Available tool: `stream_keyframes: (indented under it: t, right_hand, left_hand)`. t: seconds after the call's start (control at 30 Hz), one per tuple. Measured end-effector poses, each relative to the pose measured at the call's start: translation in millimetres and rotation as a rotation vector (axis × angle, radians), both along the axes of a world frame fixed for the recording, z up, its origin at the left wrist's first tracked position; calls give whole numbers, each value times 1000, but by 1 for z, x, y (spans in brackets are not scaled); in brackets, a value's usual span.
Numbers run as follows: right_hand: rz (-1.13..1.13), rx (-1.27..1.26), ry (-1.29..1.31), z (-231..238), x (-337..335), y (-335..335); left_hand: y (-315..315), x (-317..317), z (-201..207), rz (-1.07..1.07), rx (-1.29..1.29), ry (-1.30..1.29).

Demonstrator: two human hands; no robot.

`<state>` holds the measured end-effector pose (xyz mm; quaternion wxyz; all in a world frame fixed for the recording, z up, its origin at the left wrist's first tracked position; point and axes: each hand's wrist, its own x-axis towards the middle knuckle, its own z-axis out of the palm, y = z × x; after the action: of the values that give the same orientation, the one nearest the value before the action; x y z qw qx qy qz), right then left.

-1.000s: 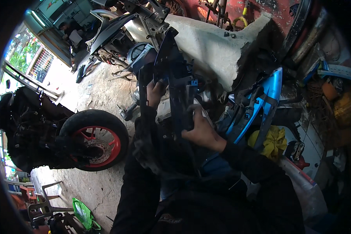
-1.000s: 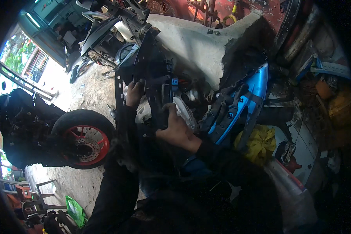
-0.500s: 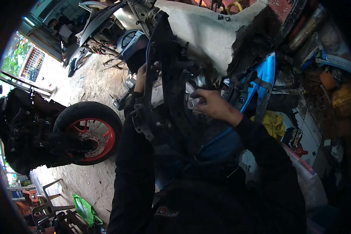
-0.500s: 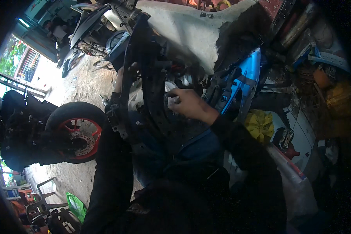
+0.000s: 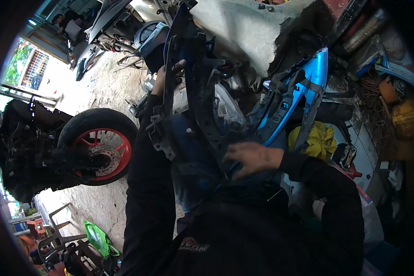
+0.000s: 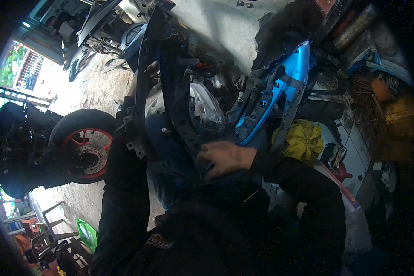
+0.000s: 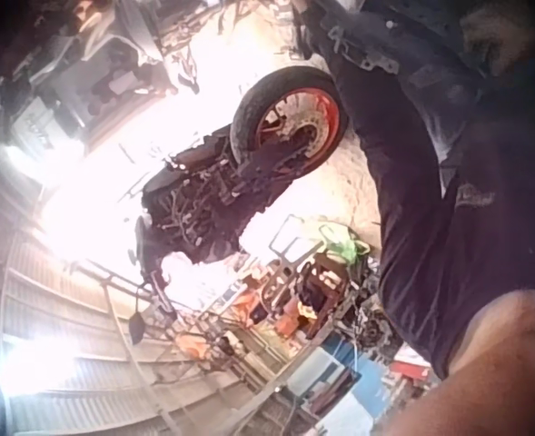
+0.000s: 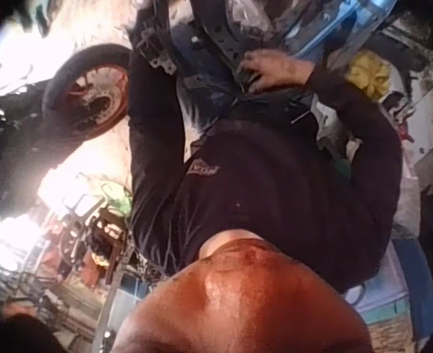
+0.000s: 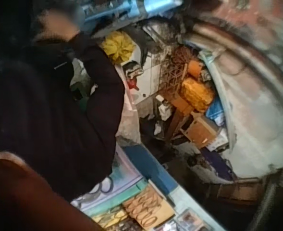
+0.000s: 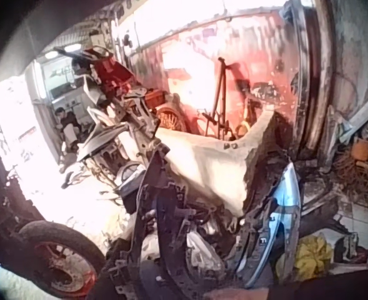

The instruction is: The person disassembles motorcycle fairing components by removing screws with a screwdriver and pulling plastic panels apart by hand, eventually placing the headlight assembly on the ground.

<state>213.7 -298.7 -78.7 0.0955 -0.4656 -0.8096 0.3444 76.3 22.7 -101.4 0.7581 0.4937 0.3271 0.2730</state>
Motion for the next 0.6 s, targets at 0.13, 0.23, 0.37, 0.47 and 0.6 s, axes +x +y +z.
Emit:
stream_keyframes:
  t: [0.13,0.23,0.37,0.47,0.6]
  right_hand:
    - [-27,-169,-6,19,-30,-17]
    - [4,-192,-11,11,-38,-21]
    - [-59,-50,91,22,-38,-32]
    - [-159,164,158,70,-34,-12]
    - [-308,197,244,104,6,13]
  left_hand:
    - [-7,-2,4,76,176,86]
    - [5,-9,7,2,112,46]
    - [-10,4,-1,-77,651,-7]
    - [-5,-26,-33,-62,473,-193]
    - [-91,3,-16,11,476,-27]
